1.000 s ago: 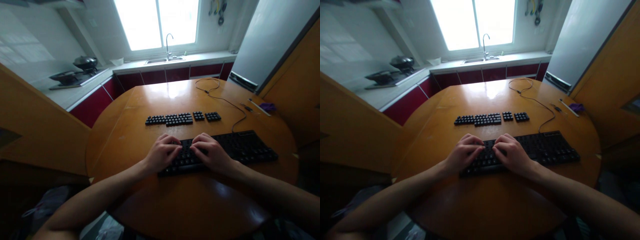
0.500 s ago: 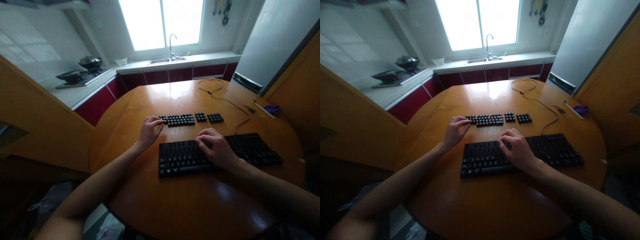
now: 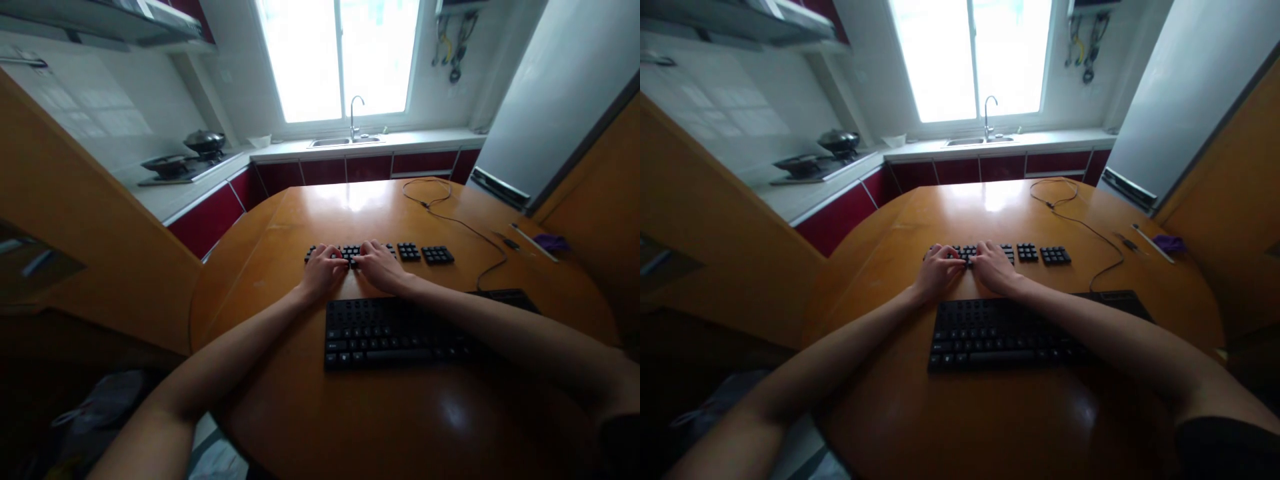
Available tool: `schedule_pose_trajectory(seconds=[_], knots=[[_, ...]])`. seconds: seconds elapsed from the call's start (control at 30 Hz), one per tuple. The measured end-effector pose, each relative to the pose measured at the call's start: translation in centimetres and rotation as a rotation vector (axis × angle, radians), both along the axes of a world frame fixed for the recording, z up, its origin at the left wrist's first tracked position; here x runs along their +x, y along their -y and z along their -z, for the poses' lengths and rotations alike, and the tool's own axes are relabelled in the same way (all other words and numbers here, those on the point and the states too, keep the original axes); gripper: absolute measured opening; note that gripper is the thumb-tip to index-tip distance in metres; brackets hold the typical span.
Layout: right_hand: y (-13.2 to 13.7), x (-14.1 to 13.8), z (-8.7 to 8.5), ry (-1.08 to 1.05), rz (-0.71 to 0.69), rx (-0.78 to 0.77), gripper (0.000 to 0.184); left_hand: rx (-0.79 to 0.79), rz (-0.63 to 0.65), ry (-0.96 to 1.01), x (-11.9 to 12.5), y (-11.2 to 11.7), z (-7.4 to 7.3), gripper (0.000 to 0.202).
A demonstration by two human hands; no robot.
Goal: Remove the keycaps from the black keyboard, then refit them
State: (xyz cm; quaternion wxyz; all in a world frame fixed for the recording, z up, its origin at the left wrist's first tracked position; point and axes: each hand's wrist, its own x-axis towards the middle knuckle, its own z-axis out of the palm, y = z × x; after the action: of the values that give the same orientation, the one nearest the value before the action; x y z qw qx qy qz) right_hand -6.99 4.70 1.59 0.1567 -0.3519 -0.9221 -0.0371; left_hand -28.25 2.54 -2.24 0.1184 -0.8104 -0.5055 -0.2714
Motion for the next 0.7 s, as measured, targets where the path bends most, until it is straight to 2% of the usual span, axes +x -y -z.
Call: schedule_pose_trajectory(seconds=[0.2, 0.47, 0.57, 0.7], knots=[[-1.2, -0.9, 0.5, 0.009, -0.1, 0.031, 0.021, -0.071, 0.084, 0.086, -0.4, 0.3, 0.2, 0.014], [-1.0, -1.5, 0.0, -0.041, -0.182, -0.035, 0.017, -0.112, 0.053, 0.17, -0.1, 1.0, -0.8, 0.007], [0.2, 0.0, -0.9, -0.14, -0.164, -0.047, 0.015, -0.115, 0.054, 0.248, 0.7, 2.5, -1.9, 0.004], [2.7, 4.4, -1.7, -0.336, -0.152, -0.112, 0.009, -0.193, 0.191, 0.362, 3.7, 5.8, -3.6, 0.005]])
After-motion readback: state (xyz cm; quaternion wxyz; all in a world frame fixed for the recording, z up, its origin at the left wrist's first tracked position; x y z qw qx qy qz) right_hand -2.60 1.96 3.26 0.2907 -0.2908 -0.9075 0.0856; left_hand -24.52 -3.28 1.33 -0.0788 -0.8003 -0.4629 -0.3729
